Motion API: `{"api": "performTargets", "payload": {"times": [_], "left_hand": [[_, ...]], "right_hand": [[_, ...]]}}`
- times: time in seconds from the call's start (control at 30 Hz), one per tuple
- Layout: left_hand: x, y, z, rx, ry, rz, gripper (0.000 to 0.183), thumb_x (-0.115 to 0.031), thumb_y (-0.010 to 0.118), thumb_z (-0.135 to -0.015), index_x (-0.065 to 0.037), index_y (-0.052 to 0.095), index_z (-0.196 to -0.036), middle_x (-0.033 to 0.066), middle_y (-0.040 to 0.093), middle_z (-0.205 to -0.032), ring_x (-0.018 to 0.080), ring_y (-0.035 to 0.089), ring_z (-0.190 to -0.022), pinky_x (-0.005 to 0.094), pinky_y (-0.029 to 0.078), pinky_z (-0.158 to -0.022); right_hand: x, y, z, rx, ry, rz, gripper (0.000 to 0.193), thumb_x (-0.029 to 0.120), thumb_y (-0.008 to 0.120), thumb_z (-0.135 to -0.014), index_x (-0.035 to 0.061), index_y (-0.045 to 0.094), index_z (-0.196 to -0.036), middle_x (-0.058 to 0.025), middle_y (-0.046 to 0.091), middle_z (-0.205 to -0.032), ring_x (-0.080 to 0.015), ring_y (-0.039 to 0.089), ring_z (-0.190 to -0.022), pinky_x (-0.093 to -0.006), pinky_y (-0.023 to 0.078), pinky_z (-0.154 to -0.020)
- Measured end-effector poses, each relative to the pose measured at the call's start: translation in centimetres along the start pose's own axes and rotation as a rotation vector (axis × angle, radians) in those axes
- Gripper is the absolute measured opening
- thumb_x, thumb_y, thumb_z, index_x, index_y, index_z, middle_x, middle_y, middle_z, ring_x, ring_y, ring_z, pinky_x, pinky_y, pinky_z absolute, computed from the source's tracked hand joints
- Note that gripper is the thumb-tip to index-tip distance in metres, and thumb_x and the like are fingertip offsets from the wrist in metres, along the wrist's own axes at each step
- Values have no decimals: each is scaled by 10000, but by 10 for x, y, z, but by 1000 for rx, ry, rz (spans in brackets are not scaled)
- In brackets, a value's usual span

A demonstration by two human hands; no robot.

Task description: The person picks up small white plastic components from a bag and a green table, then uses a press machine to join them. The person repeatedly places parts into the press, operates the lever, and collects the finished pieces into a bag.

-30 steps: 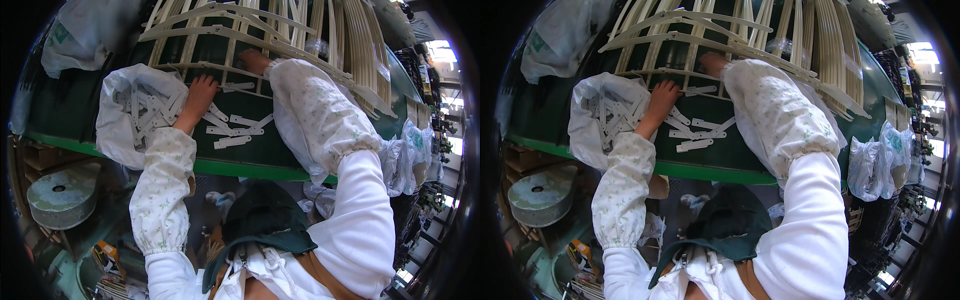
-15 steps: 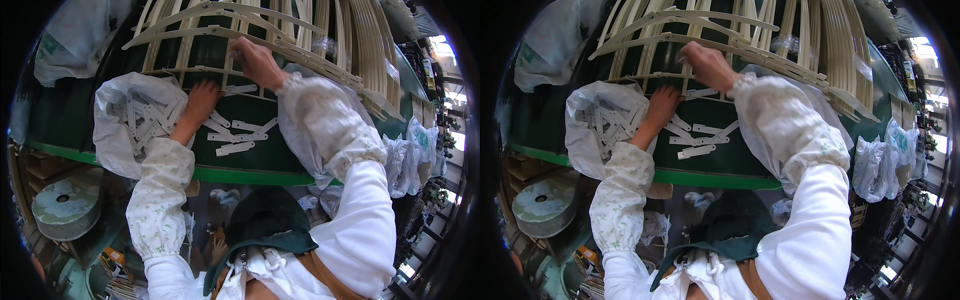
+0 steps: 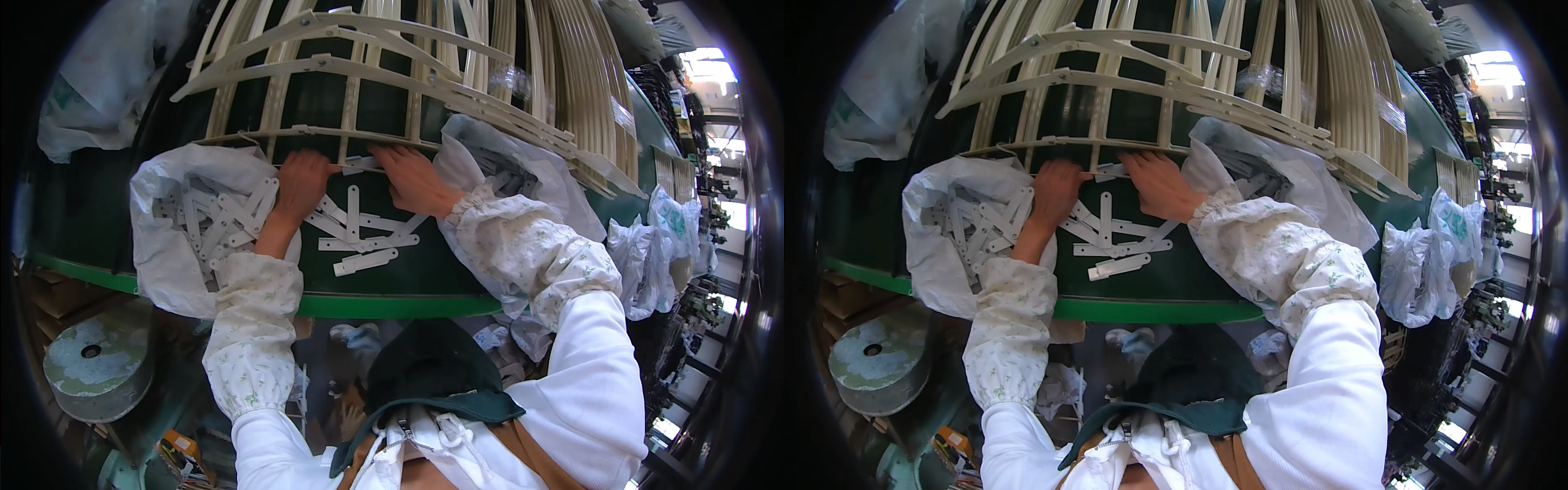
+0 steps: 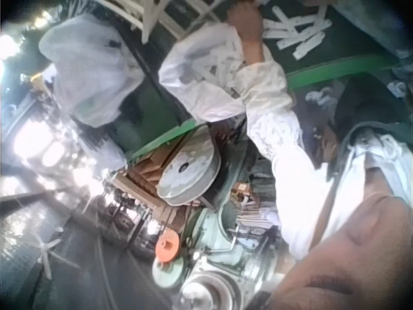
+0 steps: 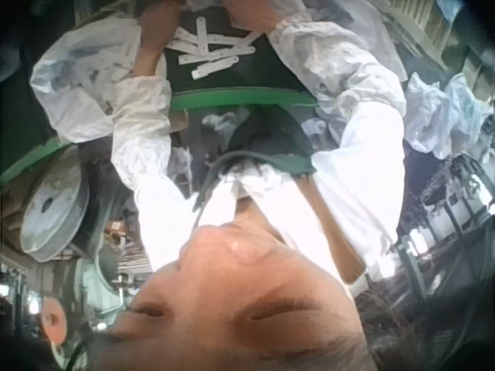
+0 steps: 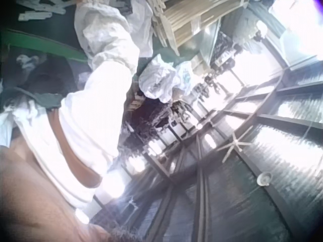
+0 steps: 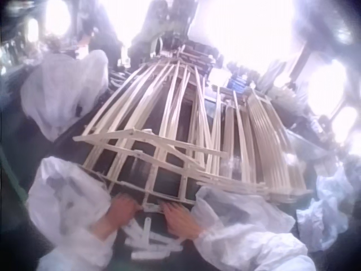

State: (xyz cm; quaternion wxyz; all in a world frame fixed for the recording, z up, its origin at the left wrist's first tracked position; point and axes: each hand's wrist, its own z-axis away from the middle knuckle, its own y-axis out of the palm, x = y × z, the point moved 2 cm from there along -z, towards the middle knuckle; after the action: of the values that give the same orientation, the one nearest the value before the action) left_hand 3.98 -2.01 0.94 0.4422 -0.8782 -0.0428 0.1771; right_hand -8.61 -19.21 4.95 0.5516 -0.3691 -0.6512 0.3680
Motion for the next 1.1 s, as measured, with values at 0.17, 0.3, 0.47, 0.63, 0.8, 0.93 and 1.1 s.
{"api": "performTargets", "payload": {"times": [0.17, 0.3, 0.47, 0.63, 0.8, 0.93, 1.1], "left_hand": [[0, -2, -3, -62, 18, -4, 196, -193, 678, -778, -48, 561, -718, 90, 524, -689, 262, 534, -672, 355, 425, -629], [-1, -5, -2, -73, 20, 18, 179, -178, 687, -771, -45, 572, -737, 83, 532, -689, 257, 535, -666, 360, 422, -623], [2, -9, 9, 64, -17, -38, 152, -126, 698, -754, -31, 619, -844, 106, 599, -837, 269, 580, -792, 366, 448, -694], [-71, -99, 1, -82, -330, -139, 434, -174, 739, -715, -26, 583, -1092, 136, 558, -1142, 325, 487, -1137, 449, 301, -1029], [-53, -116, 64, 103, -506, -377, 506, -150, 758, -658, -14, 564, -1105, 105, 563, -1165, 298, 474, -1174, 511, 148, -1128], [-35, -130, 87, 1, -554, -213, 385, -64, 721, -699, -19, 595, -1060, 100, 610, -1074, 262, 549, -1070, 471, 275, -1075], [16, -193, 114, -393, -940, 85, 210, -18, 716, -766, 2, 644, -962, 70, 670, -899, 153, 612, -803, 287, 479, -762]], "right_hand": [[-9, 9, -5, 253, 211, -398, 609, 4, 641, -609, 33, 506, -1202, -185, 581, -1048, -365, 552, -976, -415, 441, -881], [15, 9, 6, -2, 0, 7, 571, 4, 661, -590, 21, 527, -1145, -137, 584, -1021, -325, 559, -937, -398, 464, -802], [49, -39, 18, -154, -293, 103, 434, -5, 664, -608, 17, 566, -1030, -103, 580, -1008, -291, 557, -924, -363, 472, -757], [55, -12, 36, 162, -210, -71, 441, 67, 692, -688, 10, 547, -1101, -144, 536, -1176, -307, 512, -1094, -408, 446, -861], [121, 32, 52, 231, -389, -49, 608, 193, 694, -772, 32, 437, -1299, -192, 279, -1464, -366, 286, -1350, -504, 246, -1105], [128, 52, 28, 35, -37, 1, 592, 159, 674, -773, 20, 431, -1294, -195, 289, -1455, -367, 258, -1359, -506, 212, -1113], [131, 65, 10, -147, 184, -121, 581, 118, 658, -761, -3, 431, -1282, -201, 300, -1442, -365, 264, -1348, -507, 217, -1105]]}}
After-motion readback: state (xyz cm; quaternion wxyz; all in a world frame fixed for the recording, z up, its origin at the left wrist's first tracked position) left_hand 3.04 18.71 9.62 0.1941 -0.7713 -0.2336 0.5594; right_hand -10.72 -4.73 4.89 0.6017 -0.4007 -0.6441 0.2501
